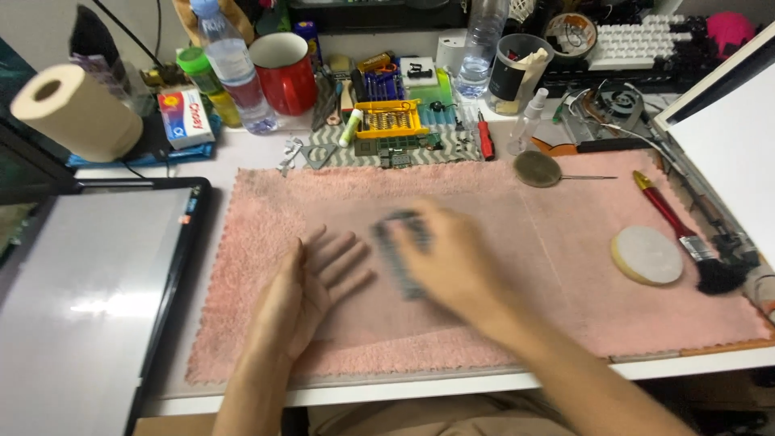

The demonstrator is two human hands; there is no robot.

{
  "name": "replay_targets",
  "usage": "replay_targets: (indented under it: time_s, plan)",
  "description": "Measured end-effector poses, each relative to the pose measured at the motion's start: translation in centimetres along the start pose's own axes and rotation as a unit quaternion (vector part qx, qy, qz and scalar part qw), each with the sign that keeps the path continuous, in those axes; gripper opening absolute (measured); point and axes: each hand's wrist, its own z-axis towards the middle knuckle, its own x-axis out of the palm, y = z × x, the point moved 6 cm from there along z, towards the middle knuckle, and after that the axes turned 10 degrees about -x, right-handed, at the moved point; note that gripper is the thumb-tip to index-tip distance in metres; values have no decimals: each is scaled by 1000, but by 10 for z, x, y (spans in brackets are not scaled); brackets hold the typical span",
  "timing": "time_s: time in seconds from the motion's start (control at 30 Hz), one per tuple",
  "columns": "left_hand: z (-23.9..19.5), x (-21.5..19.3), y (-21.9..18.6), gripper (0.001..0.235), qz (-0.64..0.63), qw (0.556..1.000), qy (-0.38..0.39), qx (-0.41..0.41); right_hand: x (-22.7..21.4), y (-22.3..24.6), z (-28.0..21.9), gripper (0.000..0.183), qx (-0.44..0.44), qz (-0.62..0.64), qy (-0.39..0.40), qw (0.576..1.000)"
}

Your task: The person cleans a rectangular screen panel placed on a pink towel. They use a dark abrasive pad, a white circular pad, and a red-handled brush to wipe the surface. The person lifts the panel to inspect it and continues wiping with different tools.

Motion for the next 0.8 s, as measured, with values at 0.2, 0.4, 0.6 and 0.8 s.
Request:
replay_targets:
  time_s: [0.2, 0.4, 0.6, 0.8]
  plan:
    - [15, -32, 0, 73, -24, 996, -87, 10, 126, 38, 43, 34, -229, -90, -14, 969]
    - [-7, 3, -1, 75, -27, 999, 40, 2, 37, -60, 11, 27, -157, -389, 47, 907]
    - [-23, 6, -9, 58, -23, 999, -37, 13, -88, -194, -2, 36, 66, -478, -55, 874]
    - [-16, -3, -5, 57, -27, 999, -17, 12, -47, -76, 28, 41, -17, -417, -78, 905]
